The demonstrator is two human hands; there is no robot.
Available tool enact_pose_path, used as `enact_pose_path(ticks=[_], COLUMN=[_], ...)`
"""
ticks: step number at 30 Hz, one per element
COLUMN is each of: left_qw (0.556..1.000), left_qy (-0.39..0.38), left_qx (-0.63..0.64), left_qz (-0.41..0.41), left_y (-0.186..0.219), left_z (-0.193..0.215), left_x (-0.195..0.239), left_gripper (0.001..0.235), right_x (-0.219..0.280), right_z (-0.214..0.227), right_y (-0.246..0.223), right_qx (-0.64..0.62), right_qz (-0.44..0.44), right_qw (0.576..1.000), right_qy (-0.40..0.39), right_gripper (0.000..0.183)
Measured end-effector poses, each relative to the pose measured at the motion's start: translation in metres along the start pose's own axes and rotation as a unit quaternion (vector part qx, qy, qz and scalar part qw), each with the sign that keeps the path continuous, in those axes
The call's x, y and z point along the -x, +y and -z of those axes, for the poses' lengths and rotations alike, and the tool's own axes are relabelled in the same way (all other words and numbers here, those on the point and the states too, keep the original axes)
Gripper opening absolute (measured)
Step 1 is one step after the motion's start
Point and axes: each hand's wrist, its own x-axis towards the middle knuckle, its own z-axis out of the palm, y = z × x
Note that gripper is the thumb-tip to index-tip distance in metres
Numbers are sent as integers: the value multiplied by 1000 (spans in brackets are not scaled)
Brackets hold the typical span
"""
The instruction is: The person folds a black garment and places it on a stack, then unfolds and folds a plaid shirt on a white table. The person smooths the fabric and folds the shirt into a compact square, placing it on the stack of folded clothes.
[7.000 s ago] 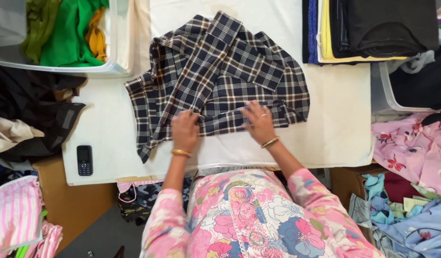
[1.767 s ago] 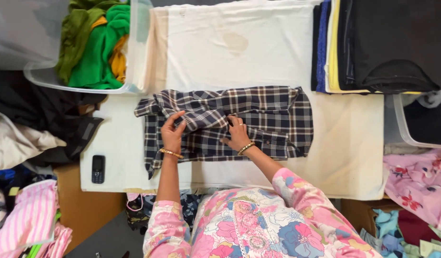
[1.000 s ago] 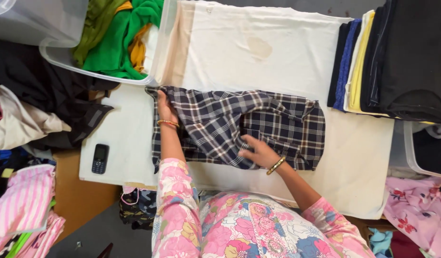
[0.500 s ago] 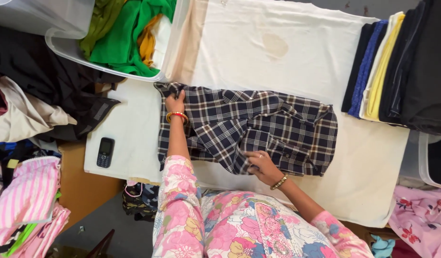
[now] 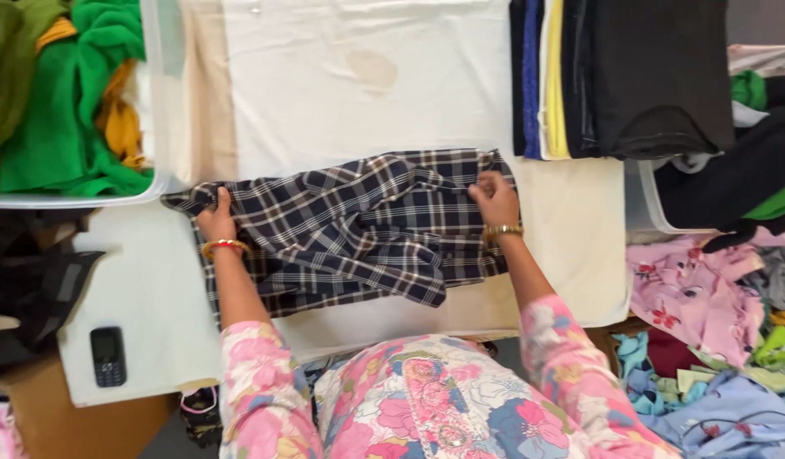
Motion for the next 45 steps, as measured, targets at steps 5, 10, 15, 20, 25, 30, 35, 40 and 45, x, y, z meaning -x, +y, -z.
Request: enact_pose_path(ticks=[5,10,15,20,25,30,35,40,45], left_qw=[998,989,986,986,999,993,994,997,942], left_qy=[-56,-61,27,65,-31,-88,-87,-34,91], left_qx=[26,132,160,153,-13,43,70,-27,-154], left_qz=[-12,-41,-28,14,-41,-65,-7,-66,-282], left_y=[6,14,48,63,30,-7,31,31,89], left_z=[-4,-9,-29,-38,-22,1,-2,-3,4], left_x=[4,0,12,30,53,32,77,107,140], left_gripper=[36,28,32,42,72,81,78,77,56], right_x=[-52,-102,-116,-85,-64,-46,-10,62,164], right_z=[-14,-26,-36,-33,-37,-31,-5,-9,-28], right_y=[-3,30,56,30,43,37,-26,-64,-106], right_qx=[-139,-380,-339,-260,-293,-282,-77,0,-48], right_qz=[-123,-70,-7,7,42,47,-11,204,439], right_qw=[979,917,935,964,955,958,995,976,848], right_qy=[82,101,107,49,19,16,61,78,-293], right_gripper=[59,71,48,56,66,64,68,58,61])
